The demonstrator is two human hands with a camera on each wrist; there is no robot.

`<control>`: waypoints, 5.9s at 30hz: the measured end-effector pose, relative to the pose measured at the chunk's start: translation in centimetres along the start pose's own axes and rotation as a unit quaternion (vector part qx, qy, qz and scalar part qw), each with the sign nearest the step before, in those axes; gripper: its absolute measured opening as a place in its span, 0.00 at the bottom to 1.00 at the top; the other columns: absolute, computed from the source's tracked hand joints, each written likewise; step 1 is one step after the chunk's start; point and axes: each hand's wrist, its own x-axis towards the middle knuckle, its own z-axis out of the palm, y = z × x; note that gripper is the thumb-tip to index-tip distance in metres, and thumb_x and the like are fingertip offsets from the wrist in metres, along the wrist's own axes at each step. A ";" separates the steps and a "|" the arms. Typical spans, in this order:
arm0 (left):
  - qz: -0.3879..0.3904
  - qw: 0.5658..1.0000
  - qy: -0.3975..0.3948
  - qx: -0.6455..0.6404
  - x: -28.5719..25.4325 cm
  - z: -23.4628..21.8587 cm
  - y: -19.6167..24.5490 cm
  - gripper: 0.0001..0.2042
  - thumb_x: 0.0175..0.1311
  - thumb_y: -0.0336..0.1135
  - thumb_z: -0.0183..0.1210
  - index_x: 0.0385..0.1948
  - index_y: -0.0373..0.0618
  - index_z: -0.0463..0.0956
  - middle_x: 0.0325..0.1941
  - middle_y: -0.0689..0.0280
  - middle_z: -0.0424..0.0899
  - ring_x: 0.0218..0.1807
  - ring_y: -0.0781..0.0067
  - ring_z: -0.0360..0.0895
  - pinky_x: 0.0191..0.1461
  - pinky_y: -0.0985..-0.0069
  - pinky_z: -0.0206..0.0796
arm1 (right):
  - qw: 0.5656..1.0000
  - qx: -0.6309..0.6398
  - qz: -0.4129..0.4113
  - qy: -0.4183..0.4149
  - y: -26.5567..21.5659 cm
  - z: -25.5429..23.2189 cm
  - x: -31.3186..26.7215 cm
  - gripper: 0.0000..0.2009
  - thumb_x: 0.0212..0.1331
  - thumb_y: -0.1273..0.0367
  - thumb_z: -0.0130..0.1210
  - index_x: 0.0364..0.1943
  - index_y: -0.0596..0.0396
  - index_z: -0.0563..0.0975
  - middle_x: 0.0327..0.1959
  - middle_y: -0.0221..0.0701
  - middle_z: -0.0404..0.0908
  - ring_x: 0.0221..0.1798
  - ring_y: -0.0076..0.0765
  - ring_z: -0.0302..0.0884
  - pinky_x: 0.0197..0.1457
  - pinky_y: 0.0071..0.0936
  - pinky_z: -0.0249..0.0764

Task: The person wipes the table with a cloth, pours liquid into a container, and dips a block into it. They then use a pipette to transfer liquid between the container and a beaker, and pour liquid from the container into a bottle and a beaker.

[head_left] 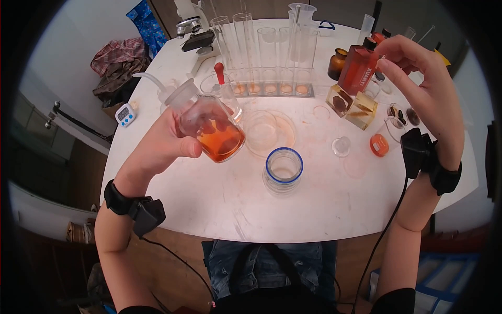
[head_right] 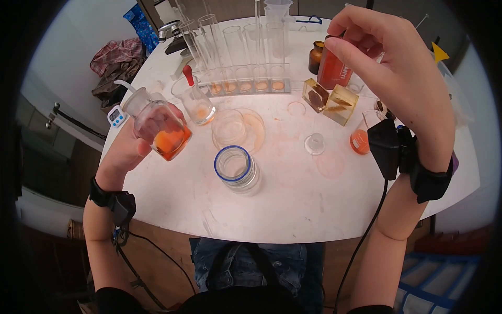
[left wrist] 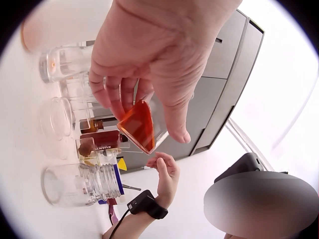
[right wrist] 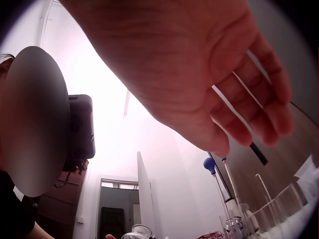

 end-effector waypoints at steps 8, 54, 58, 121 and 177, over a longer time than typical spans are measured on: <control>-0.031 0.996 0.024 0.080 0.0 -0.5 0.1 0.34 0.35 0.51 0.74 0.44 0.42 0.71 0.44 0.66 0.76 0.49 0.73 0.72 0.58 0.76 0.60 | 0.996 -0.013 -0.064 0.056 5.6 1.0 -0.2 0.09 0.57 0.67 0.53 0.37 0.57 0.75 0.31 0.29 0.77 0.32 0.22 0.72 0.38 0.18 0.67; -0.046 0.917 -0.105 0.382 18.4 9.0 -3.8 0.23 0.35 0.40 0.71 0.38 0.44 0.78 0.34 0.67 0.80 0.37 0.77 0.75 0.43 0.81 0.66 | 0.972 0.027 0.215 0.093 5.9 -7.0 -4.1 0.18 0.55 0.65 0.57 0.46 0.63 0.71 0.27 0.35 0.74 0.21 0.23 0.72 0.21 0.18 0.67; -0.059 0.912 -0.127 0.385 17.5 8.8 -3.3 0.21 0.36 0.37 0.71 0.36 0.43 0.78 0.34 0.69 0.80 0.37 0.77 0.75 0.43 0.81 0.66 | 0.967 -0.133 0.183 0.118 4.9 -4.9 -4.5 0.19 0.54 0.67 0.57 0.44 0.70 0.70 0.25 0.40 0.77 0.25 0.29 0.76 0.29 0.21 0.73; -0.033 0.960 -0.034 0.276 0.4 8.5 -4.1 0.27 0.38 0.39 0.70 0.43 0.38 0.72 0.44 0.55 0.75 0.49 0.61 0.73 0.55 0.72 0.64 | 0.971 -0.017 0.189 0.144 11.9 -6.6 -5.8 0.22 0.51 0.58 0.58 0.47 0.56 0.72 0.28 0.29 0.75 0.34 0.25 0.71 0.41 0.22 0.66; 0.154 0.976 0.109 0.111 5.6 2.2 -0.7 0.27 0.36 0.28 0.66 0.42 0.39 0.62 0.41 0.61 0.74 0.45 0.73 0.73 0.53 0.76 0.65 | 0.989 -0.062 -0.126 0.040 -1.3 4.4 3.3 0.27 0.40 0.67 0.65 0.50 0.53 0.70 0.47 0.37 0.72 0.50 0.42 0.70 0.53 0.29 0.71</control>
